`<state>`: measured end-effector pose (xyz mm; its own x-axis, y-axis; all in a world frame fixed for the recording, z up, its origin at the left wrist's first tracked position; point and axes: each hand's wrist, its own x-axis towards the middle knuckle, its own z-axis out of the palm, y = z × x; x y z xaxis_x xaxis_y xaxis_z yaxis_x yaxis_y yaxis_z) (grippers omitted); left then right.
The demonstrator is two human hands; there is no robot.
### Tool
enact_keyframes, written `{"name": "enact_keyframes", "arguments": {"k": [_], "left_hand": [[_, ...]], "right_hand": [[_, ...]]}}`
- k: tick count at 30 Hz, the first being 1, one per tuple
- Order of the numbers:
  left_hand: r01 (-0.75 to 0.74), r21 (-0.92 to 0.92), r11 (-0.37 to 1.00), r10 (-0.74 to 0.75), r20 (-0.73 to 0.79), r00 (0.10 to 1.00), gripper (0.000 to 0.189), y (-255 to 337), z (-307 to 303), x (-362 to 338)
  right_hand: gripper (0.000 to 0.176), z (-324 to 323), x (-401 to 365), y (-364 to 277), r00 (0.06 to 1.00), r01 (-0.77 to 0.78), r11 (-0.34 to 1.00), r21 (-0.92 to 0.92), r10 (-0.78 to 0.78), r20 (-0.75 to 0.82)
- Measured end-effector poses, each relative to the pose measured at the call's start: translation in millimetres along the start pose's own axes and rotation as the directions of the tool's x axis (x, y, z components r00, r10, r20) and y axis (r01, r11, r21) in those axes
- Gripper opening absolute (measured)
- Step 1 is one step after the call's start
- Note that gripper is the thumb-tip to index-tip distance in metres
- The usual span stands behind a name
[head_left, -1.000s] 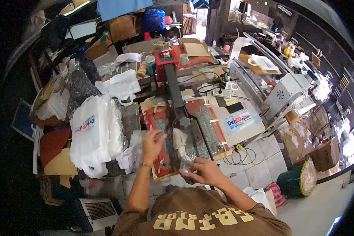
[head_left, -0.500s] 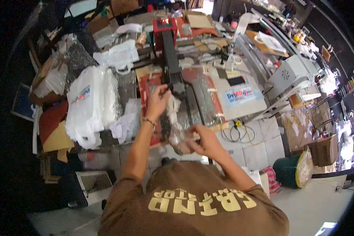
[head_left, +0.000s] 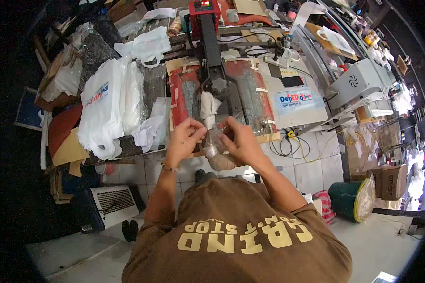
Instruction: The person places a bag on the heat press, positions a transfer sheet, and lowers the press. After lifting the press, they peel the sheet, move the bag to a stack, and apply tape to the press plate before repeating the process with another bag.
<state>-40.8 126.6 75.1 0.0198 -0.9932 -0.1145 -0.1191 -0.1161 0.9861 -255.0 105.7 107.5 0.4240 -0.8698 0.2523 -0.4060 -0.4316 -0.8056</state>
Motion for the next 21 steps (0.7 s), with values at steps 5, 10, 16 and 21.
{"name": "enact_keyframes", "arguments": {"k": [5,10,16,21], "left_hand": [[0.009,-0.143,0.99,-0.009,0.002,1.0,0.016,-7,5,-4],[-0.063,0.114,0.991,0.064,-0.008,0.998,0.018,-2,13,-4],[0.051,-0.139,0.989,-0.047,0.033,0.998,0.016,-11,2,2],[0.148,-0.298,0.943,-0.124,0.099,0.987,0.017,-2,-14,-1]], "right_hand": [[0.023,-4,1,10,0.986,-0.132,0.99,-0.046,0.136,0.097],[0.019,6,7,25,0.997,-0.032,0.987,-0.157,0.042,0.058],[0.015,-5,5,-3,0.972,-0.145,0.967,0.208,0.101,0.212],[0.019,20,8,-12,0.979,0.163,0.977,0.138,-0.177,0.101]]}}
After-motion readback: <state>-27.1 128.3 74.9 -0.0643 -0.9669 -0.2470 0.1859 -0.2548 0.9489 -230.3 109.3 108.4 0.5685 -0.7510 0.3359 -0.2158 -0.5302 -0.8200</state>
